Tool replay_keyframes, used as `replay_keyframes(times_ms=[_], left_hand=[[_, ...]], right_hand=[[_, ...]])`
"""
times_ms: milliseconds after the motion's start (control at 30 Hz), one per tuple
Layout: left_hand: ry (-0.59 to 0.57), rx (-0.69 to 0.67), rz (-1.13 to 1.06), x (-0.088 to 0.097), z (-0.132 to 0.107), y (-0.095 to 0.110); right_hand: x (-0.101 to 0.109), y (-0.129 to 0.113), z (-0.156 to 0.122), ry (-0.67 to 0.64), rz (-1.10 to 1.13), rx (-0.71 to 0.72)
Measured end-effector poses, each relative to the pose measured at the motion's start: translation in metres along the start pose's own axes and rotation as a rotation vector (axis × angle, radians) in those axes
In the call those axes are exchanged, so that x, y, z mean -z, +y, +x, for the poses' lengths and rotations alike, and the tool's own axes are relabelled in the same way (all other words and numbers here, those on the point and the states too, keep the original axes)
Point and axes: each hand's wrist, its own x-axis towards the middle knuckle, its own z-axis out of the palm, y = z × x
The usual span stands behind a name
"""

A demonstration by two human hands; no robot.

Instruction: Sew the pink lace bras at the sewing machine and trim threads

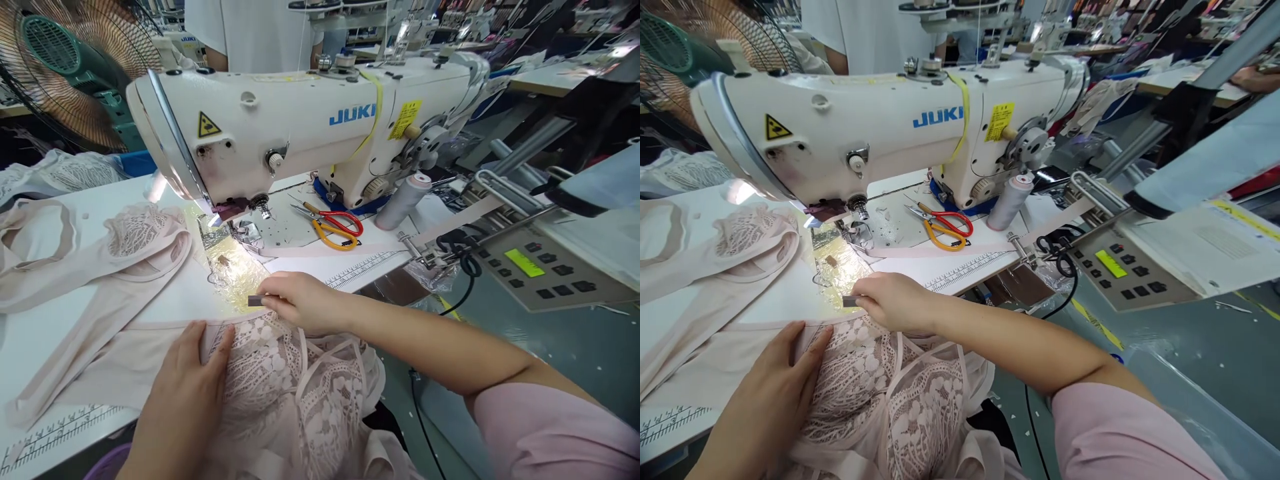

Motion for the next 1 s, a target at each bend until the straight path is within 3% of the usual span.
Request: replay_keyframes(times_ms=[100, 200, 367, 533, 767, 1000], left_hand=[[0.037, 0.021, -0.018, 0.009, 0.004, 0.012], [0.082, 0.071, -0.081, 0.007, 0.012, 0.040], [0.167, 0.135, 0.014, -0.013, 0.022, 0.075], [0.139, 0.111, 0.008, -0.019, 0.019, 0.072], [0.141, 0.102, 0.003, -0.018, 0.019, 0.071], [0.126, 0.081, 0.012, -0.016, 0.019, 0.070]], right_hand=[[-0.009, 0.004, -0.005, 0.045, 0.118, -0.063], [-0.015, 0.004, -0.009, 0.076, 0.132, -0.072], [-0.014, 0.004, -0.007, 0.028, -0.136, 0.040], [-0.011, 0.001, 0.000, -0.041, -0.408, 0.121], [-0.012, -0.001, 0.005, -0.124, -0.453, 0.177], [0.002, 0.000, 0.004, -0.219, -0.446, 0.218]])
